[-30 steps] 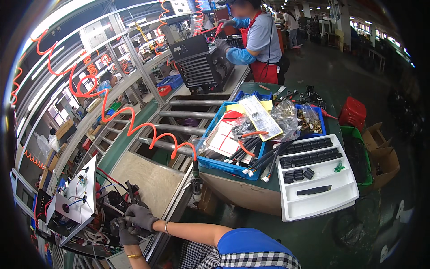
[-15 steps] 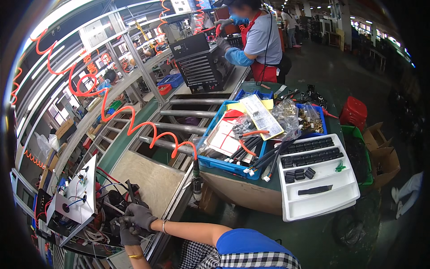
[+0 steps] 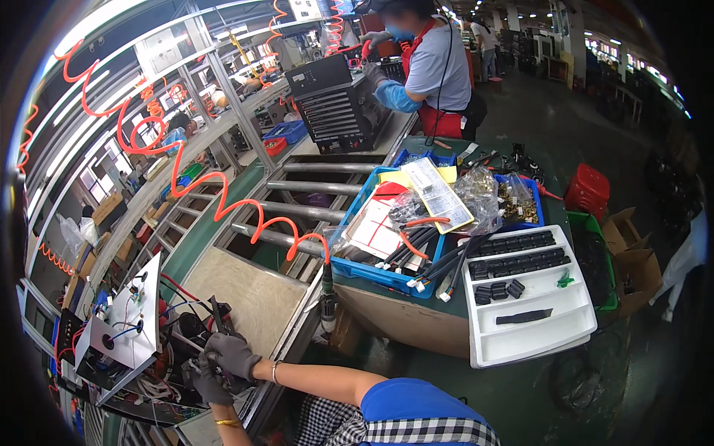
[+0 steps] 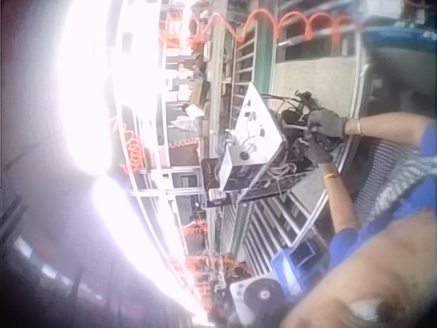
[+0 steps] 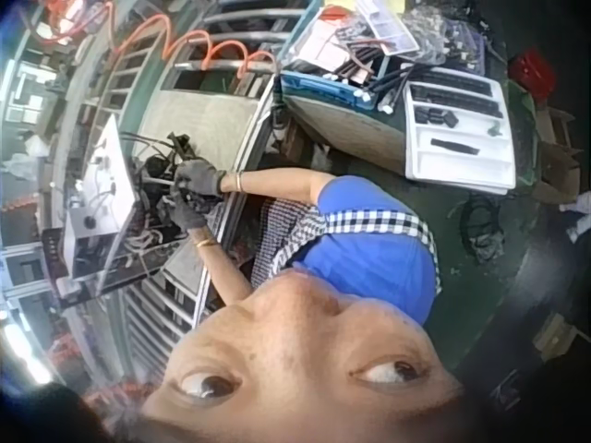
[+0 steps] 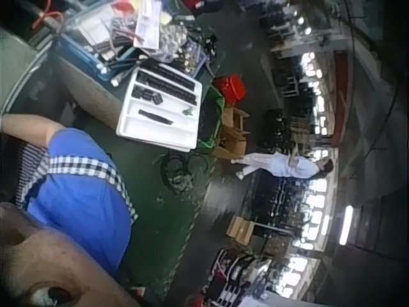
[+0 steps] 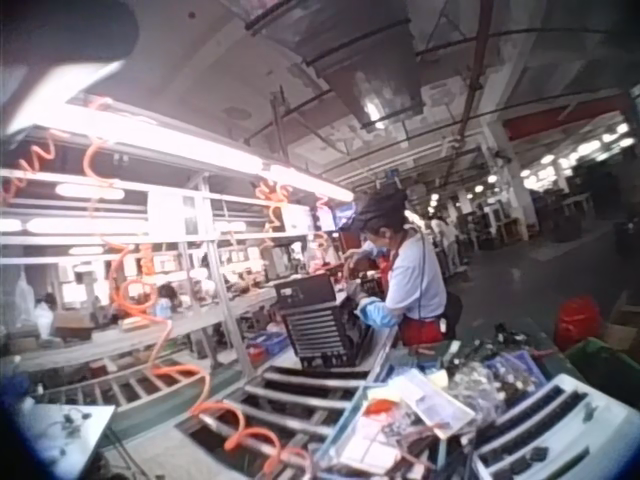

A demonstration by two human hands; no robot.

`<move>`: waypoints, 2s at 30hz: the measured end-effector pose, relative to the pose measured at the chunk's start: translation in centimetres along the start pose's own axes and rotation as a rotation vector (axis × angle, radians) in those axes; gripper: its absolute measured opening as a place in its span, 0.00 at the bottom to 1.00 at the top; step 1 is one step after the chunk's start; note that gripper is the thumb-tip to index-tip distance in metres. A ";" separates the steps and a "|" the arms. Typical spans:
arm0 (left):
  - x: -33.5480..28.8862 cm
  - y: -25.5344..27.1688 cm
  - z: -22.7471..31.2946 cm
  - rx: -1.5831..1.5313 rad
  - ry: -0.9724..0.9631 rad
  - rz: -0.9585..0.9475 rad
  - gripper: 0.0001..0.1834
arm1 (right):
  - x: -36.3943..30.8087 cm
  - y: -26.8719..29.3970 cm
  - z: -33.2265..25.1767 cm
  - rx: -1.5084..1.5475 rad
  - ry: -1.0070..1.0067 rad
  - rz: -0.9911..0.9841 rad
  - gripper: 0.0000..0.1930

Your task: The person assembles an electronic device on a factory workbench. They connect various wires to internal components, secure a metal casing, and use pliers to crimp connectors. The person also handles small parts from blue bins and organizes the wiring inside the device.

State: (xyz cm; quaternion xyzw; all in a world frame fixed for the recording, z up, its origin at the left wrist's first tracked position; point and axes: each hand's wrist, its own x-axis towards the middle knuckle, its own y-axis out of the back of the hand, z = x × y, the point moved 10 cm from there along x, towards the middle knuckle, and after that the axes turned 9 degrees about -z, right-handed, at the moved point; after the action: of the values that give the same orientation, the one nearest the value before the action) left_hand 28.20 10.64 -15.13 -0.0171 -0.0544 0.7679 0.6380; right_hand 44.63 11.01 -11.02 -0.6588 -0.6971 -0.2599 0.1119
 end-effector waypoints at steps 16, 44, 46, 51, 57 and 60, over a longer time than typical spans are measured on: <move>-1.9 0.5 4.9 1.038 -0.290 -0.166 0.19 | 1.6 -5.5 8.4 1.275 -0.504 0.037 0.09; 0.5 2.2 -0.2 0.923 -0.385 -0.194 0.13 | -3.3 -9.2 2.1 1.688 -0.620 -0.279 0.09; -0.4 2.1 0.9 0.886 -0.296 -0.189 0.13 | -3.5 -9.5 1.4 1.685 -0.661 -0.282 0.09; -0.9 2.7 -0.5 0.585 -0.129 -0.288 0.26 | -3.3 -4.7 1.1 0.921 -0.173 -0.266 0.13; -6.9 2.6 1.0 0.738 -0.074 -0.294 0.25 | -5.5 -1.7 -1.2 0.615 -0.440 -0.328 0.16; -9.3 1.8 -0.8 0.773 -0.040 -0.377 0.26 | -6.3 -3.6 -5.8 -0.043 -0.098 -0.492 0.15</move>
State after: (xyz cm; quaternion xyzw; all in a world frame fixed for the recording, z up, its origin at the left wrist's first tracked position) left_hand 28.23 1.21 -16.48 0.2485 0.2228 0.6020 0.7254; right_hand 40.70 2.61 -10.08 -0.4833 -0.8354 -0.2619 -0.0027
